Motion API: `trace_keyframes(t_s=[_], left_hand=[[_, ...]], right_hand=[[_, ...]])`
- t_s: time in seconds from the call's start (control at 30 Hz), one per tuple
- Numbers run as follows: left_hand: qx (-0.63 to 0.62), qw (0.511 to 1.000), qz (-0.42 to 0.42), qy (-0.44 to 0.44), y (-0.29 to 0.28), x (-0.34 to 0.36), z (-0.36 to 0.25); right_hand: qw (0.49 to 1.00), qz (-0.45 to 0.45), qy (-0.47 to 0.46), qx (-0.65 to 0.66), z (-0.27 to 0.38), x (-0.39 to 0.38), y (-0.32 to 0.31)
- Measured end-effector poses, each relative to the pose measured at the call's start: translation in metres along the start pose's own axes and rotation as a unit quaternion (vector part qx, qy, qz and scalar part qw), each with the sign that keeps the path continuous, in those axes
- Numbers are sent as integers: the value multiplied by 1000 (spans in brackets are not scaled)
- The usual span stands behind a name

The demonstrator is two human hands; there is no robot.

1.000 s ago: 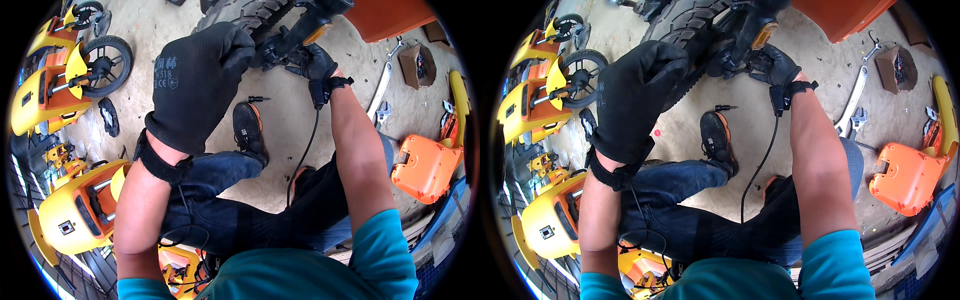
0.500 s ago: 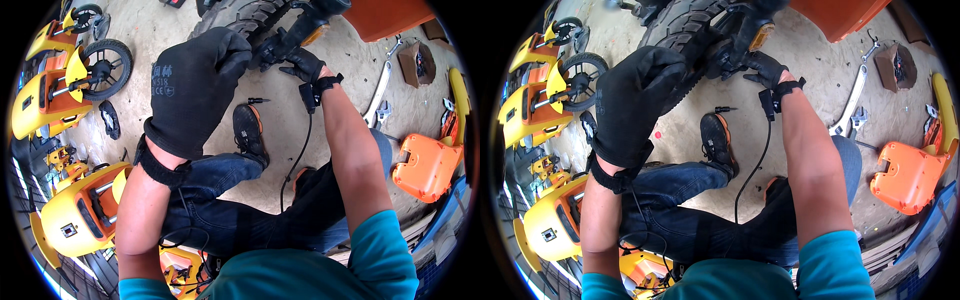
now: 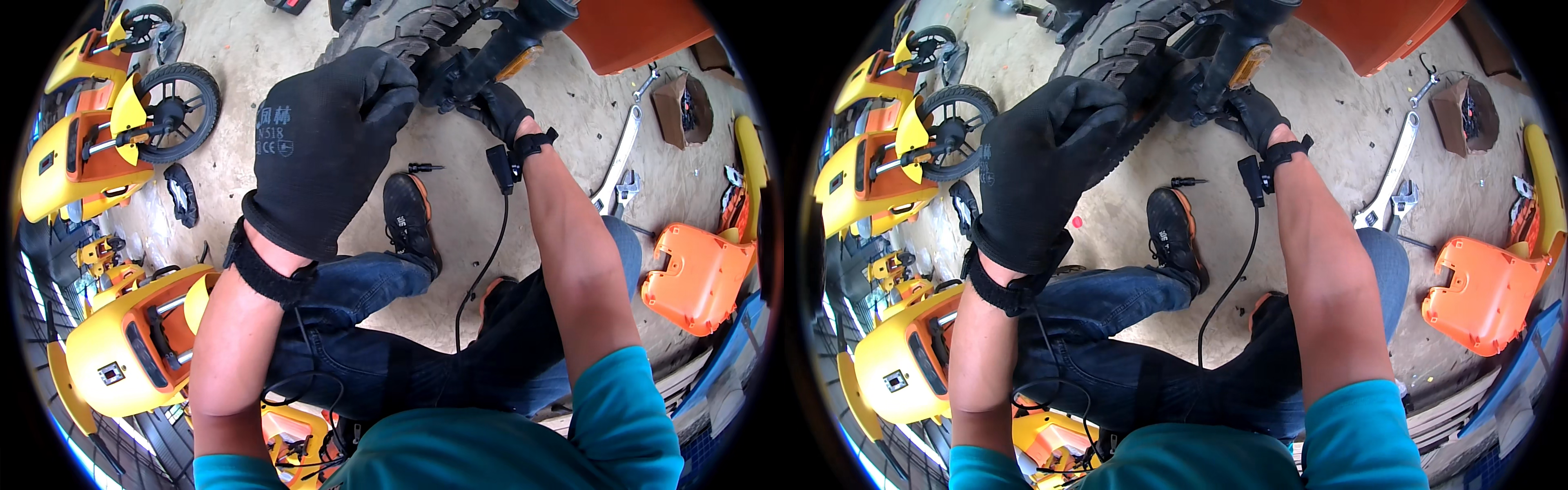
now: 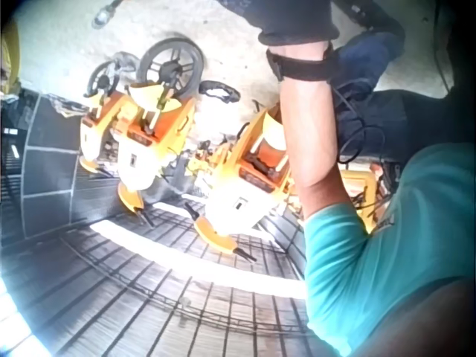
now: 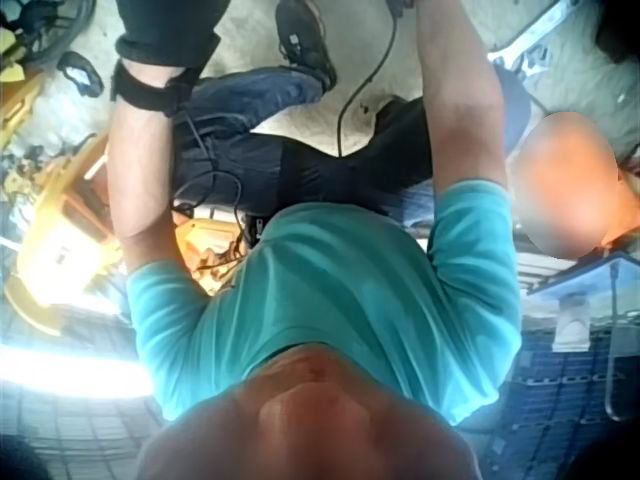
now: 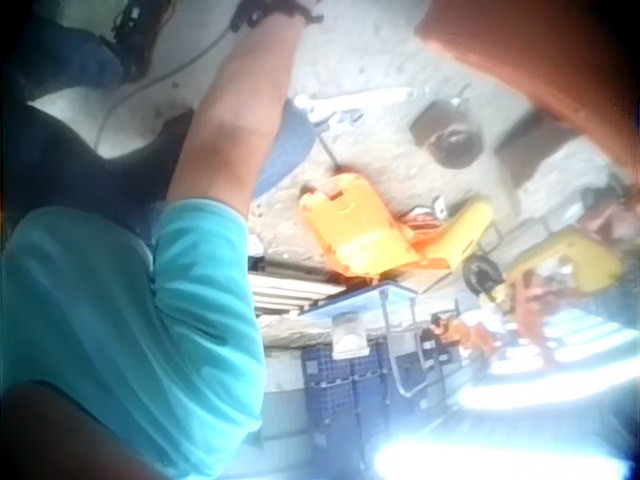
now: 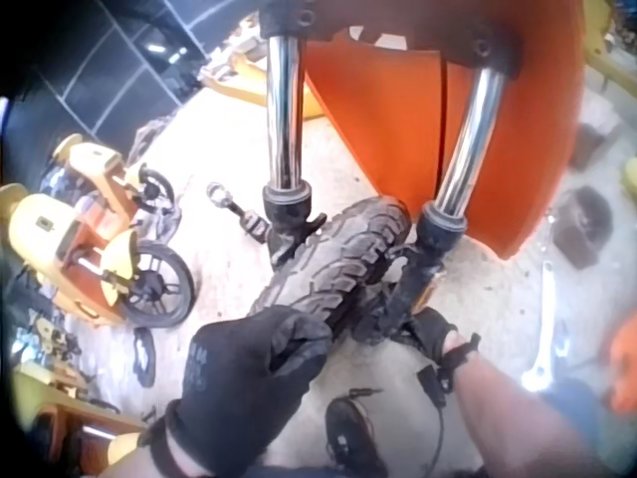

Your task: The person places a motorcycle wheel onto the front fork assembly and aligns the brake components by hand while sitting on the ground.

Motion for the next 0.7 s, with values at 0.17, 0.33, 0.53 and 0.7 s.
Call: trace_keyframes(t_s=[0.17, 0.33, 0.53, 0.7], left_hand=[[-16, 1000, -9, 20, 1, -1, 1], [59, 997, -19, 36, 2, 2, -5], [158, 981, -68, 93, 2, 2, -12], [175, 968, -109, 144, 1, -4, -16]], right_hand=[[996, 26, -50, -69, 8, 4, 5], [999, 14, -11, 50, 3, 2, 9], [997, 69, -36, -5, 4, 3, 20], [995, 100, -3, -1, -8, 10, 35]])
Point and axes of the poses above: each hand's wrist, its own x-axis towards the middle knuckle, its own y-axis out of the palm, z = x × y, the point moved 10 cm from there along x, towards the middle knuckle, and after that the axes turned 10 degrees about -y, right-handed, at the moved point
